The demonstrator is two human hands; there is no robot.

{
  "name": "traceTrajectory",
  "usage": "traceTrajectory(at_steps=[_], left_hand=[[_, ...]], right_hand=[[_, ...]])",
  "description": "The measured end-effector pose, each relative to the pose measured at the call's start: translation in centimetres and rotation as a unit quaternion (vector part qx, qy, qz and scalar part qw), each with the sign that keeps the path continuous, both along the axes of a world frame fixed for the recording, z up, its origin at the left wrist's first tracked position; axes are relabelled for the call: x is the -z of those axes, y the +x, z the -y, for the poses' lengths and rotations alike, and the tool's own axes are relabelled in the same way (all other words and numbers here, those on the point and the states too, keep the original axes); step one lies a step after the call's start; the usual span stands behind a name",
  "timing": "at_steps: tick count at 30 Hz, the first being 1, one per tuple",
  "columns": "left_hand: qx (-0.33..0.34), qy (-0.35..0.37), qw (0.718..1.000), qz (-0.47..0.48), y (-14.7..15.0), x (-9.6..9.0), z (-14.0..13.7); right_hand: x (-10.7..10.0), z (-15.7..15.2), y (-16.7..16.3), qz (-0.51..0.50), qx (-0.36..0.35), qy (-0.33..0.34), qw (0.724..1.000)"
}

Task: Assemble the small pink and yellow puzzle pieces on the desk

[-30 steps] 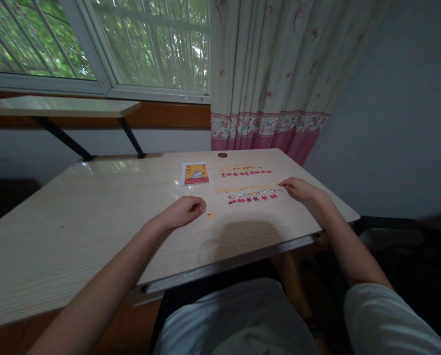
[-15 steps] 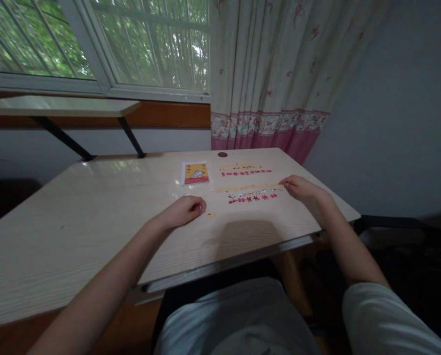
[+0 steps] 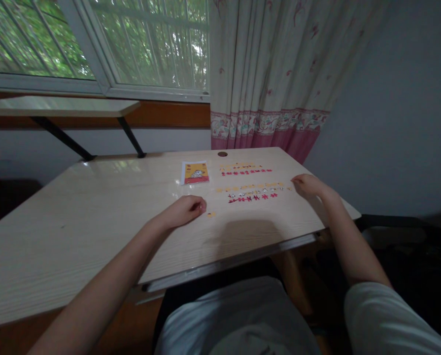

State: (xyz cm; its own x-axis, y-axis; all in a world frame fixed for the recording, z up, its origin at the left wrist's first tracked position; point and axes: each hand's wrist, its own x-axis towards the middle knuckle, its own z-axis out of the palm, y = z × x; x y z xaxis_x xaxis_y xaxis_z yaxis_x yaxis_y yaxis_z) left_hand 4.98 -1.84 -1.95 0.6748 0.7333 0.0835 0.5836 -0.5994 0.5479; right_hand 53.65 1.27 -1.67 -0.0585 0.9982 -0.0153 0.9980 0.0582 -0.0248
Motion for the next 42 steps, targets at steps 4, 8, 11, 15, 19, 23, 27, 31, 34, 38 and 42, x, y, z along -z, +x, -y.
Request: traceTrajectory(at_steps=[4, 8, 11, 15, 19, 23, 27, 31, 34, 38, 42], left_hand=[[0.011, 0.034, 0.999, 0.005, 0.6, 0.0, 0.3], [0.04, 0.068, 0.997, -0.008, 1.1, 0.4, 0.4], [0.043, 0.068, 0.997, -0.009, 1.3, 0.7, 0.4], [0.016, 0.061, 0.998, -0.013, 1.4, 0.6, 0.6], [0.0, 0.041, 0.999, -0.008, 1.7, 0.2, 0.8], [-0.003, 0.016, 1.0, -0.001, 1.9, 0.1, 0.9], [-0.011, -0.013, 1.0, 0.013, 2.0, 0.2, 0.8], [-0.012, -0.047, 0.998, 0.051, 1.9, 0.4, 0.8], [-0.021, -0.066, 0.994, 0.084, 1.9, 0.5, 0.9], [-0.035, -0.129, 0.977, 0.166, 2.3, 0.4, 1.2], [-0.08, -0.191, 0.939, 0.274, 2.8, 0.1, 1.2]], right_hand=[[0.1, 0.4, -0.3, 0.011, 0.013, -0.01, 1.0], [-0.3, 0.9, -1.5, 0.0, -0.018, -0.015, 1.0], [-0.8, 1.2, -2.6, -0.001, -0.029, -0.028, 0.999], [-1.3, 1.6, -3.5, -0.002, -0.024, -0.027, 0.999], [-1.4, 1.8, -3.6, 0.001, -0.022, -0.023, 0.999], [-1.5, 1.4, -3.8, -0.009, -0.031, -0.012, 0.999], [-1.7, 0.8, -6.6, -0.041, -0.105, 0.049, 0.992], [-1.8, 1.0, -12.8, -0.087, -0.253, 0.063, 0.962], [-2.0, 1.4, -17.7, -0.119, -0.338, 0.053, 0.932], [-2.0, 1.8, -21.9, -0.144, -0.414, 0.035, 0.898], [-1.2, 2.3, -23.7, -0.181, -0.438, 0.081, 0.877]])
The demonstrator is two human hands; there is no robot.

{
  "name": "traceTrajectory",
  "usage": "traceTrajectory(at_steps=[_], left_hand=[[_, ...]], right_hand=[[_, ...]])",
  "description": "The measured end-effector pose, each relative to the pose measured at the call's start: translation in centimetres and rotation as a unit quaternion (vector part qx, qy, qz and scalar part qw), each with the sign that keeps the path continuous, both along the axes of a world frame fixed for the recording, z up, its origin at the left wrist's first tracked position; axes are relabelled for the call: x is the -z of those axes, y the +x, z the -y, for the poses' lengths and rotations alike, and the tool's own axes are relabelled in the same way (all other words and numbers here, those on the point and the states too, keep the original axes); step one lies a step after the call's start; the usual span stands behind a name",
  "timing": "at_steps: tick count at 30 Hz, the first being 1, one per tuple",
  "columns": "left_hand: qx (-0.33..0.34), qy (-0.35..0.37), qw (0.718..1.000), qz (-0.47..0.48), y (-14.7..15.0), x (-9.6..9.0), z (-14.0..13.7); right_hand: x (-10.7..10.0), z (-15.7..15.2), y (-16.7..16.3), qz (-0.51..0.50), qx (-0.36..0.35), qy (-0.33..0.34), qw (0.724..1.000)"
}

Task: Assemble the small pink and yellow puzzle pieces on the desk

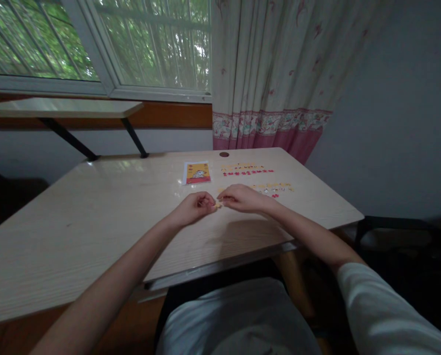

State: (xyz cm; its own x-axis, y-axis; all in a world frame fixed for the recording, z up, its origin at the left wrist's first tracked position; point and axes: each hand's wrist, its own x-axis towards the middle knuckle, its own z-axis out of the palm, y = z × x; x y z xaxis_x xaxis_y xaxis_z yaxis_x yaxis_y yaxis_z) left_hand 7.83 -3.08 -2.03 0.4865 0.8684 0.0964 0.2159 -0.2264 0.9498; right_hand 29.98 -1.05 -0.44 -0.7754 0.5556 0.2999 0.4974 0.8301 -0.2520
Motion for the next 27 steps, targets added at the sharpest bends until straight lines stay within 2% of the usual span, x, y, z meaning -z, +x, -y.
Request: traceTrajectory(at_steps=[4, 7, 11, 19, 27], left_hand=[[-0.045, -0.031, 0.996, 0.065, 0.1, -0.4, 0.0], [-0.047, -0.034, 0.996, 0.073, 0.1, -0.8, 0.1], [-0.042, -0.046, 0.995, 0.078, 0.2, -1.1, 0.2], [-0.041, -0.065, 0.99, 0.118, -0.2, -1.0, -0.3], [-0.045, -0.087, 0.983, 0.156, -0.1, -0.9, -0.3]], right_hand=[[1.0, 0.8, -0.7, -0.042, 0.023, 0.036, 0.998], [1.6, 1.1, -1.1, -0.085, 0.05, 0.05, 0.994], [2.1, 1.2, -1.4, -0.124, 0.048, 0.071, 0.989], [2.8, 1.6, -1.6, -0.134, 0.082, 0.113, 0.981], [2.5, 2.0, -1.9, -0.121, 0.106, 0.122, 0.979]])
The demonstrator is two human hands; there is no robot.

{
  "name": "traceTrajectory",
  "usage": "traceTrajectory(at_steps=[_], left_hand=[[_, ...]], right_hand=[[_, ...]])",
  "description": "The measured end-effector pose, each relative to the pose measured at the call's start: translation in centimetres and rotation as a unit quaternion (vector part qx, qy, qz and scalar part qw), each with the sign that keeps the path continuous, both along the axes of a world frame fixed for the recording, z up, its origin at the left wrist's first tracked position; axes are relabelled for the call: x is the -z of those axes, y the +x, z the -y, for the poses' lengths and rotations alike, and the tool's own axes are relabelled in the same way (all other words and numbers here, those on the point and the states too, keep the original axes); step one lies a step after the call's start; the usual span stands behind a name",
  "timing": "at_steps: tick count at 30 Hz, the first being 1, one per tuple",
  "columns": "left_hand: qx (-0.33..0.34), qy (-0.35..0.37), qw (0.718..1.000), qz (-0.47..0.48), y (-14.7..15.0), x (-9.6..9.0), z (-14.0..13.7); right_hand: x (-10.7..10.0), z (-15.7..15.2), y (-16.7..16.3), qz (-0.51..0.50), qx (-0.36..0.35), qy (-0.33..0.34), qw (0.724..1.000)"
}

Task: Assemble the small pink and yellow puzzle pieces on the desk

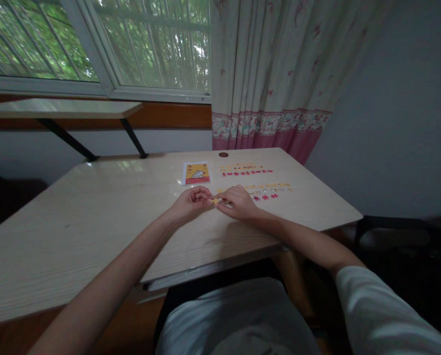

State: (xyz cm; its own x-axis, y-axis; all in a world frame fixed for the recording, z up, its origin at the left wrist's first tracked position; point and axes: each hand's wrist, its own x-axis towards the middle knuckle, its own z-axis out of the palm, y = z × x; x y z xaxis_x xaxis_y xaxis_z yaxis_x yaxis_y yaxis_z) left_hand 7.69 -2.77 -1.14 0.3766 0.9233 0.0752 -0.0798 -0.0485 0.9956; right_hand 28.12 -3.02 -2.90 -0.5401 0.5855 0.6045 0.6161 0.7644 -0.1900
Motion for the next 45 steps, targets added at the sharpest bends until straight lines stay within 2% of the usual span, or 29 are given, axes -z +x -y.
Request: traceTrajectory(at_steps=[6, 11, 17, 26, 31, 36, 45], left_hand=[[-0.012, -0.014, 1.0, 0.024, -0.1, -0.1, -0.3], [0.008, -0.025, 0.999, 0.026, -0.1, -0.1, -0.1], [-0.001, -0.016, 1.0, 0.023, -0.1, 0.0, -0.2], [-0.093, -0.005, 0.996, -0.012, -1.2, 0.1, -1.1], [-0.123, 0.01, 0.991, -0.048, -1.7, 0.5, -1.8], [-0.133, 0.026, 0.988, -0.067, -1.7, 0.6, -2.0], [-0.11, 0.033, 0.991, -0.072, -1.6, 0.3, -1.8]], right_hand=[[0.2, 0.0, -0.1, -0.002, -0.059, 0.01, 0.998], [0.5, -0.1, -0.1, -0.006, -0.035, 0.0, 0.999], [0.1, -0.2, 0.1, 0.012, -0.056, 0.016, 0.998], [-0.7, -0.6, 2.7, -0.031, -0.007, 0.07, 0.997], [-0.3, -1.8, 3.5, -0.034, 0.036, 0.0, 0.999], [0.5, -2.9, 3.2, 0.036, 0.054, -0.112, 0.992], [0.5, -2.9, 2.4, 0.078, 0.078, -0.136, 0.985]])
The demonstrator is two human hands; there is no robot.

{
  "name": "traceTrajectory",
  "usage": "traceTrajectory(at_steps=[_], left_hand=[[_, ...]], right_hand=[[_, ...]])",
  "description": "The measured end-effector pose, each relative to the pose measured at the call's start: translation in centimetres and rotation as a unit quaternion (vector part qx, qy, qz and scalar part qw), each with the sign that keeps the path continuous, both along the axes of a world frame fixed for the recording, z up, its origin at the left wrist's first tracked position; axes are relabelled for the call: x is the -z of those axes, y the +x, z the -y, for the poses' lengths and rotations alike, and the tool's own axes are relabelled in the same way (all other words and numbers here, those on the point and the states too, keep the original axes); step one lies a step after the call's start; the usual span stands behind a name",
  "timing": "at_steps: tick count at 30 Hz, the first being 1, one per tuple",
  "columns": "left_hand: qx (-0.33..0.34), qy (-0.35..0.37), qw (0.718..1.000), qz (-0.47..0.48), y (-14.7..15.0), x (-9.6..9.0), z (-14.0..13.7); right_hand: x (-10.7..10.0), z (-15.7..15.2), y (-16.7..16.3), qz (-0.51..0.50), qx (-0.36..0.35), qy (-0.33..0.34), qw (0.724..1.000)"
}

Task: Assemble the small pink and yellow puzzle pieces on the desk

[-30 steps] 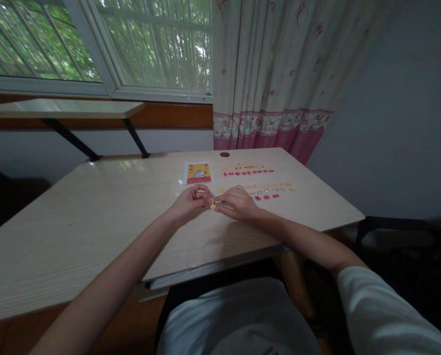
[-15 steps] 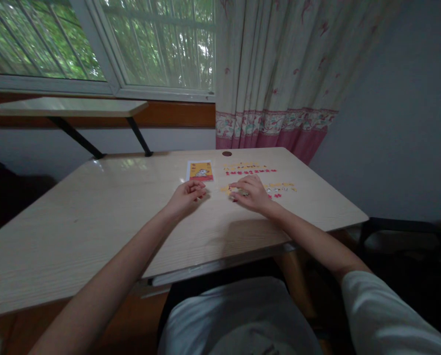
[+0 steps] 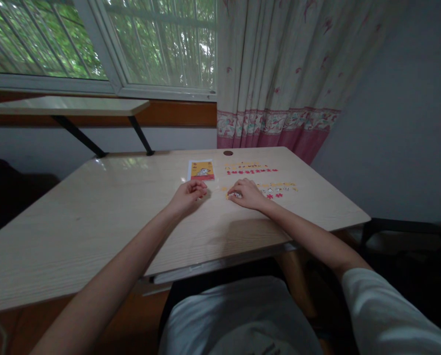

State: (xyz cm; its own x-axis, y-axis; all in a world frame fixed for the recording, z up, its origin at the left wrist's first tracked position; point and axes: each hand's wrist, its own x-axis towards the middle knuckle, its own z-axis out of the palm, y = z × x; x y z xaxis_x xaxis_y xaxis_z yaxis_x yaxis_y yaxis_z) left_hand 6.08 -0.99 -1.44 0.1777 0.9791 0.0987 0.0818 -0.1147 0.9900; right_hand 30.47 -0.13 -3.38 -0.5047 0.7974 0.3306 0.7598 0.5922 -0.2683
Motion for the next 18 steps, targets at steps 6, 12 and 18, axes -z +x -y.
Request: traceTrajectory(at_steps=[6, 12, 18], left_hand=[[0.012, 0.007, 1.0, -0.006, 0.1, -0.3, 0.3], [0.007, 0.06, 0.995, -0.082, -0.5, 0.1, 0.3], [-0.042, 0.106, 0.946, -0.303, -3.0, -0.2, -0.9]], right_hand=[[-0.2, 0.0, 0.3, -0.006, 0.013, 0.006, 1.0], [-0.1, 1.1, 0.4, -0.046, -0.084, 0.057, 0.994], [0.4, 2.3, -0.5, -0.011, -0.198, 0.072, 0.978]])
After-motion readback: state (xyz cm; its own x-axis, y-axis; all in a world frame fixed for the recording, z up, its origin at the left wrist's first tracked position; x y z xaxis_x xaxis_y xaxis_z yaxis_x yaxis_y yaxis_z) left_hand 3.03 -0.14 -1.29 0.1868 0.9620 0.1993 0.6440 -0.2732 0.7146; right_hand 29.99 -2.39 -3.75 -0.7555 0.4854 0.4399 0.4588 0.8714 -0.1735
